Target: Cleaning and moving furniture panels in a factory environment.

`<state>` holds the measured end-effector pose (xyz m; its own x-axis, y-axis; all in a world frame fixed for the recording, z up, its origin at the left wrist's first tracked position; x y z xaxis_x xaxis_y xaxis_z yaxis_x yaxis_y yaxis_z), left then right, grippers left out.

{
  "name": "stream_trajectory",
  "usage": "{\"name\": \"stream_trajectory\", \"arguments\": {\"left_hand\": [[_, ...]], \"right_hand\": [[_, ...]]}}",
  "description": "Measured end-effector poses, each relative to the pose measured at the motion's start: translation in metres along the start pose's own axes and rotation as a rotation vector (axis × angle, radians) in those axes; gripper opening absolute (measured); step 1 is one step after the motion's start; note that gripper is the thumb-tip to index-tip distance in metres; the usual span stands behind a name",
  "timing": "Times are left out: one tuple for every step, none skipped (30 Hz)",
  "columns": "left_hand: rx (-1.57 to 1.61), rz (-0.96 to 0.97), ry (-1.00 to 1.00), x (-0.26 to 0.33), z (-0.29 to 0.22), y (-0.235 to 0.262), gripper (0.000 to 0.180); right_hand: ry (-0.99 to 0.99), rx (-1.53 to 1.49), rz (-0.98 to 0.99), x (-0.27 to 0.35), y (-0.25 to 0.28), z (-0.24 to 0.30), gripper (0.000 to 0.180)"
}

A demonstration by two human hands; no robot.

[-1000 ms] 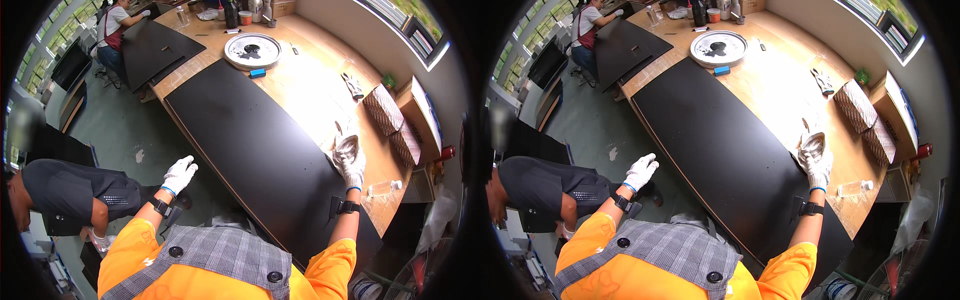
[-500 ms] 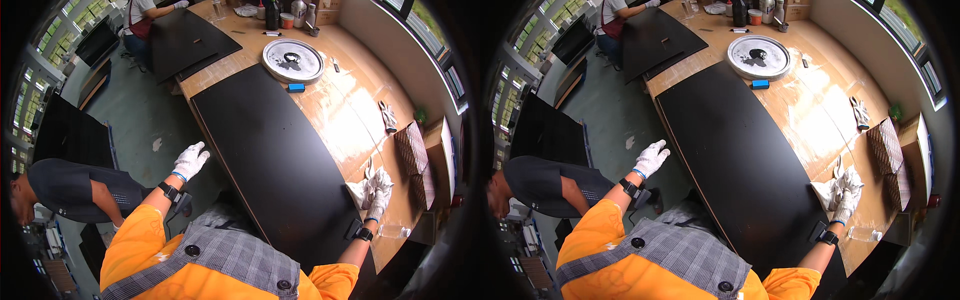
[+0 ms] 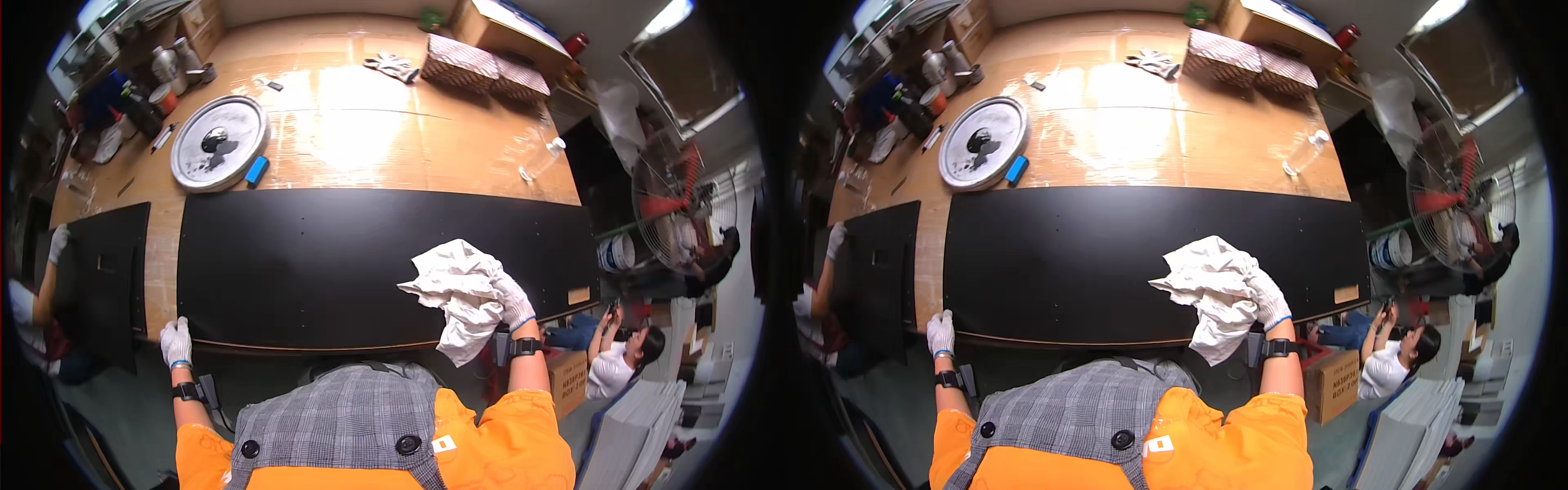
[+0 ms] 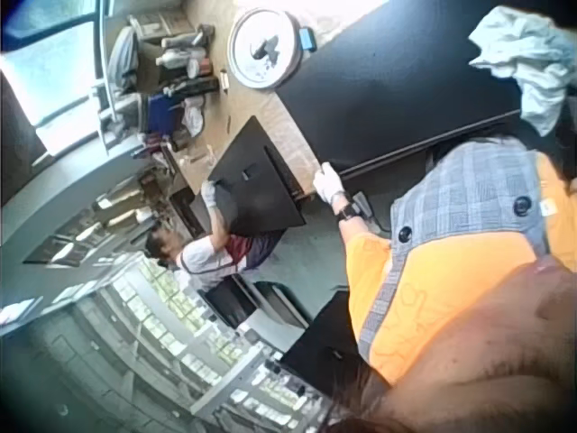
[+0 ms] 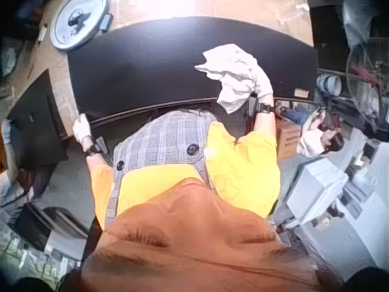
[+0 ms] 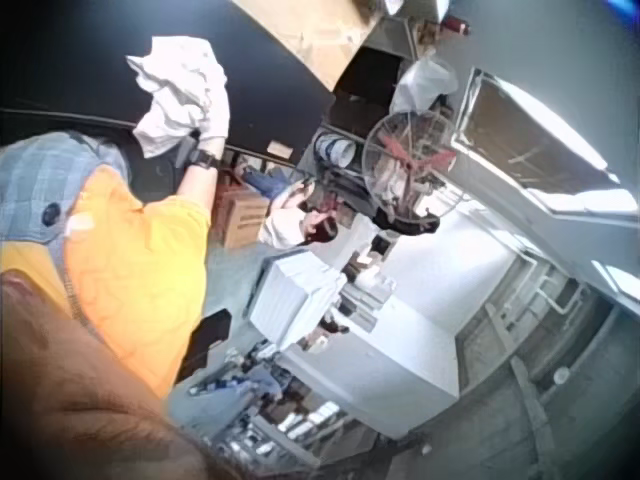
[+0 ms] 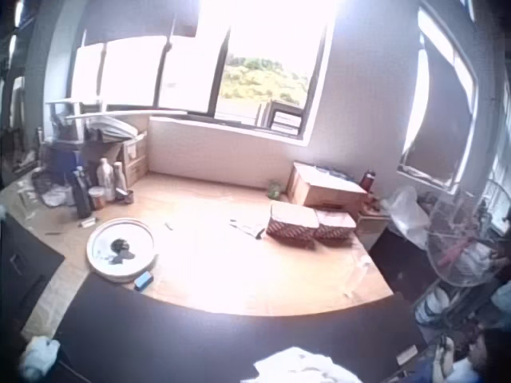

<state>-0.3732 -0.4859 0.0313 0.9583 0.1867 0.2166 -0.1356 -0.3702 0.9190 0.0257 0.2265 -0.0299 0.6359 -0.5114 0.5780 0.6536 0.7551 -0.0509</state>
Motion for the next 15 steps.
{"name": "stream_trajectory", "arguments": {"left_hand": [[0.051, 0.010, 0.020, -0.007, 0.023, 0.001, 0.050], [0.052, 0.005, 0.007, -0.005, 0.017, 0.004, 0.052], [0.034, 0.028, 0.036, -0.012, 0.033, 0.001, 0.053], [0.041, 0.042, 0.000, -0.020, 0.035, -0.003, 0.055], [0.050, 0.047, -0.024, -0.028, 0.038, -0.005, 0.056], [0.056, 0.079, -0.046, -0.040, 0.041, -0.009, 0.059], [0.063, 0.108, -0.059, -0.048, 0.044, -0.013, 0.061], [0.100, 0.091, -0.110, -0.051, 0.039, -0.013, 0.064], [0.105, 0.098, -0.141, -0.056, 0.043, -0.019, 0.064], [0.182, 0.095, -0.136, -0.065, 0.051, -0.027, 0.065], [0.241, 0.060, -0.112, -0.072, 0.059, -0.022, 0.067], [0.243, 0.057, -0.126, -0.074, 0.056, -0.020, 0.067], [0.282, 0.139, 0.013, -0.066, 0.050, -0.028, 0.057], [0.318, 0.217, 0.152, -0.061, 0.045, -0.037, 0.048], [0.448, 0.180, 0.148, -0.085, 0.074, -0.040, 0.050]], "right_hand": [[0.093, -0.061, -0.069, 0.009, -0.012, -0.001, 0.035], [0.164, -0.063, -0.104, 0.027, -0.022, 0.006, 0.038], [0.235, -0.056, -0.112, 0.042, -0.034, 0.011, 0.041], [0.192, -0.077, -0.228, 0.058, -0.023, -0.002, 0.043], [0.147, -0.099, -0.326, 0.071, -0.011, -0.015, 0.045], [0.177, -0.148, -0.430, 0.081, 0.005, -0.030, 0.040], [0.190, -0.162, -0.461, 0.086, 0.017, -0.036, 0.040], [0.158, -0.005, -0.561, 0.095, 0.032, -0.043, 0.034], [0.122, 0.150, -0.656, 0.101, 0.047, -0.050, 0.031], [0.061, 0.334, -0.805, 0.097, 0.079, -0.072, 0.034], [-0.133, 0.396, -0.779, 0.100, 0.055, -0.057, 0.032], [-0.157, 0.510, -0.839, 0.113, 0.036, -0.028, 0.035], [-0.200, 0.619, -0.928, 0.133, 0.035, -0.014, 0.038], [-0.251, 0.640, -0.909, 0.135, 0.043, -0.020, 0.045], [-0.228, 0.653, -0.921, 0.132, 0.036, -0.011, 0.045]]}}
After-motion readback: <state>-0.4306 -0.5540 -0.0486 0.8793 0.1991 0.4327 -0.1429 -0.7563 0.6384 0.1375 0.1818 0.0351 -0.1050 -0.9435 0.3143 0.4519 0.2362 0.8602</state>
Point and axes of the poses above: each hand's wrist, its own x-axis away from the middle knuckle, its own y-axis out of the back of the hand, z = x × y, the point moved 10 cm from there along -x, towards the middle knuckle, and after that the axes turned 12 degrees about x, right-handed, at the moved point
